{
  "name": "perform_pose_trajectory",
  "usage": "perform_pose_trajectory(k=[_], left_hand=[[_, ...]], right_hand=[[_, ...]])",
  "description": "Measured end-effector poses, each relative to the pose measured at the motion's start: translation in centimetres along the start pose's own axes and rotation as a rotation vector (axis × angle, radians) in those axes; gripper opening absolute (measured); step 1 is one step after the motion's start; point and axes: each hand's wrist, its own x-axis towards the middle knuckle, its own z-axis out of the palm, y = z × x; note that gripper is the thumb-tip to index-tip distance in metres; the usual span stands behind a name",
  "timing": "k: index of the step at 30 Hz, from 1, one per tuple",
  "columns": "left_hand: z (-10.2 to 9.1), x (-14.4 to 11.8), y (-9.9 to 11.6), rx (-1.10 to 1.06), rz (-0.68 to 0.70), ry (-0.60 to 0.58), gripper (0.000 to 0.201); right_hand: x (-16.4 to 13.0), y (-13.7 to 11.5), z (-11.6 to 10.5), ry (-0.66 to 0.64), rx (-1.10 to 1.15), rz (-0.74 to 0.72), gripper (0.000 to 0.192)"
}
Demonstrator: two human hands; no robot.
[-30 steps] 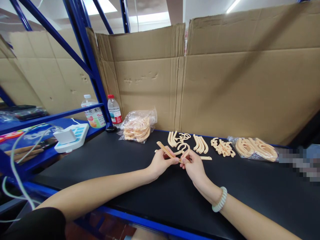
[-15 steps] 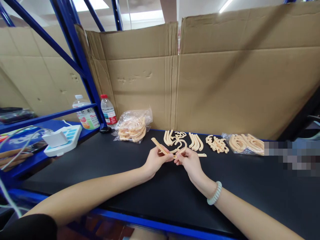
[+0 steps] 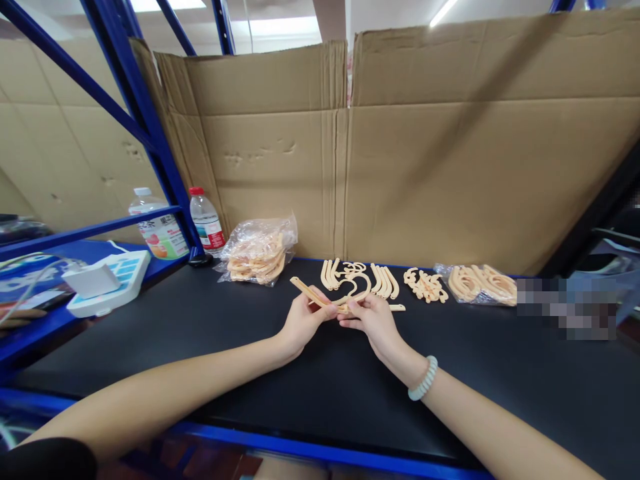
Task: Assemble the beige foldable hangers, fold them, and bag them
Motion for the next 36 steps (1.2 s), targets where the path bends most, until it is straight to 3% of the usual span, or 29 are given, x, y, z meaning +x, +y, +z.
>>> perform_pose_trajectory(k=[10, 28, 36], left_hand=[[-0.05, -0.12, 0.12, 0.088, 0.087, -0.021, 0.022], [0.01, -0.30, 0.40, 0.157, 0.159, -0.085, 0.020], [0.19, -0.28, 0.32, 0.039, 0.059, -0.026, 0.030]], right_hand=[[0.07, -0.67, -0.53, -0.106, 0.043, 0.080, 0.031], [0.09, -0.18, -0.37, -0.070, -0.019, 0.049, 0.041], [-0.27, -0.55, -0.09, -0.107, 0.001, 0.038, 0.037]])
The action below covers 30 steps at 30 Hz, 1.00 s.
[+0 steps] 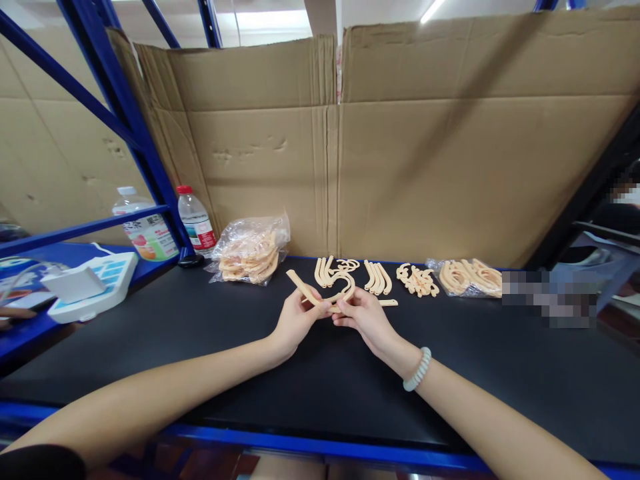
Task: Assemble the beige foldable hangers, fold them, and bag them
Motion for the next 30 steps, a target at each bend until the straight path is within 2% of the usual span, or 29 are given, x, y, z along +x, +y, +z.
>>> perform_pose_trajectory(k=[6, 11, 13, 15, 17, 19, 21, 23, 26, 30], left_hand=[[0.0, 0.1, 0.4, -0.064, -0.032, -0.001, 0.040], [0.0, 0.0, 0.5, -0.117, -0.113, -0.131, 0.047], [0.1, 0.0, 0.4, -0.144, -0.149, -0.132, 0.046], [0.2, 0.0, 0.4, -0.167, -0.169, -0.099, 0.046], [0.2, 0.0, 0.5, -0.188, -0.179, -0.072, 0.046], [0.2, 0.1, 0.5, -0.199, -0.182, -0.067, 0.045], [0.2, 0.1, 0.6, -0.197, -0.183, -0.072, 0.044], [0.3, 0.1, 0.7, -0.197, -0.180, -0.079, 0.043], [0.3, 0.2, 0.7, -0.207, -0.177, -0.082, 0.043], [0.4, 0.2, 0.6, -0.216, -0.178, -0.066, 0.045]], right_hand=[[0.5, 0.0, -0.7, 0.012, -0.106, -0.084, 0.031], [0.8, 0.0, -0.7, -0.022, -0.199, -0.131, 0.034], [1.2, -0.4, -1.2, -0.039, -0.242, -0.135, 0.036], [2.0, -1.0, -2.6, -0.002, -0.312, -0.184, 0.041], [3.1, -1.7, -4.7, 0.098, -0.458, -0.314, 0.041], [4.2, -2.2, -7.0, 0.185, -0.757, -0.469, 0.032], [5.1, -2.3, -8.9, 0.159, -1.065, -0.590, 0.022], [5.8, -2.0, -10.1, 0.092, -1.273, -0.667, 0.017], [6.7, -1.2, -10.4, 0.017, -1.389, -0.693, 0.016], [7.5, -0.5, -9.8, -0.015, -1.381, -0.685, 0.009]])
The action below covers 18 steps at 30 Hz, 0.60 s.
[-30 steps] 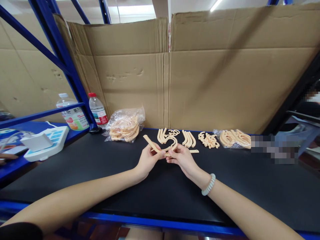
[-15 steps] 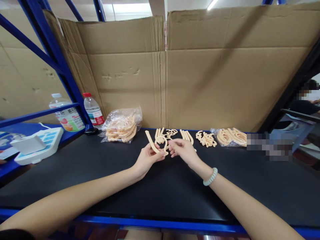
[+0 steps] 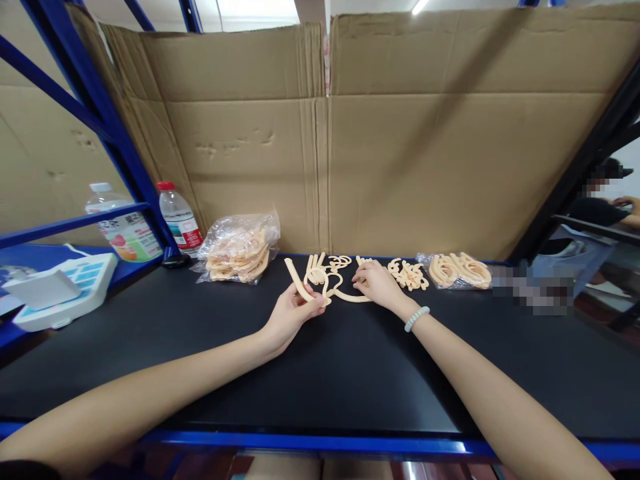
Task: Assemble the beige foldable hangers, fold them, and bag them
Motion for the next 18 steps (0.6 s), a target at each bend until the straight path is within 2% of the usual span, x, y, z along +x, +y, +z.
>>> perform_pose_trajectory(k=[6, 11, 15, 18], left_hand=[[0.0, -0.1, 0.1, -0.010, 0.005, -0.011, 0.046], [-0.1, -0.1, -0.1, -0.003, 0.011, -0.008, 0.046], [-0.1, -0.1, -0.1, 0.004, 0.012, -0.003, 0.045], [-0.1, -0.1, 0.1, 0.013, 0.008, 0.001, 0.046]], right_hand=[[0.2, -0.1, 0.0, 0.091, 0.087, 0.045, 0.014], [0.2, -0.8, -0.9, 0.272, 0.202, 0.180, 0.020], [0.2, -2.8, -2.0, 0.461, 0.618, 0.344, 0.023], [-0.1, -4.8, -2.8, 0.546, 0.869, 0.395, 0.024]])
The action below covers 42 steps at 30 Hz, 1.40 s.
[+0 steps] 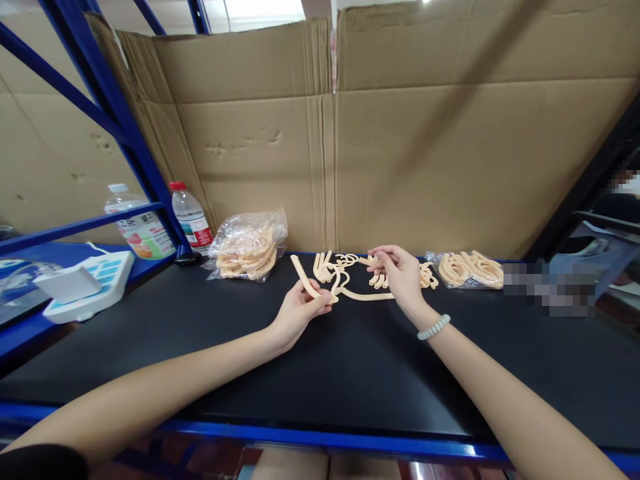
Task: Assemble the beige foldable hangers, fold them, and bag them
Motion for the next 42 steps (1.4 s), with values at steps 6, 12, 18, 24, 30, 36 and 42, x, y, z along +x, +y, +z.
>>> perform_pose_trajectory(k=[6, 12, 18, 24, 30, 36, 42], left_hand=[[0.0, 0.1, 0.6, 0.055, -0.010, 0.013, 0.046], [-0.1, 0.2, 0.5, 0.049, 0.021, -0.013, 0.047], [-0.4, 0.4, 0.1, 0.055, 0.052, -0.064, 0.046], [-0.6, 0.5, 0.0, 0.015, 0.044, -0.106, 0.045], [-0.4, 0.4, 0.3, 0.021, 0.071, -0.157, 0.041], [-0.4, 0.4, 0.0, 0.037, 0.097, -0.158, 0.038], [-0.5, 0.4, -0.2, 0.027, 0.105, -0.115, 0.037]], right_hand=[[-2.5, -1.7, 1.2, 0.002, 0.134, 0.179, 0.030], [-3.8, -1.4, 2.4, -0.032, 0.150, 0.286, 0.042], [-4.1, -1.0, 2.6, -0.100, 0.369, 0.470, 0.055], [-4.6, -0.5, 2.9, -0.287, 0.297, 0.524, 0.037], [-4.7, -0.9, 3.2, -0.335, 0.247, 0.388, 0.037], [-4.9, -1.1, 3.4, -0.389, 0.207, 0.350, 0.032], [-5.6, -1.8, 3.7, -0.389, 0.125, 0.236, 0.017]])
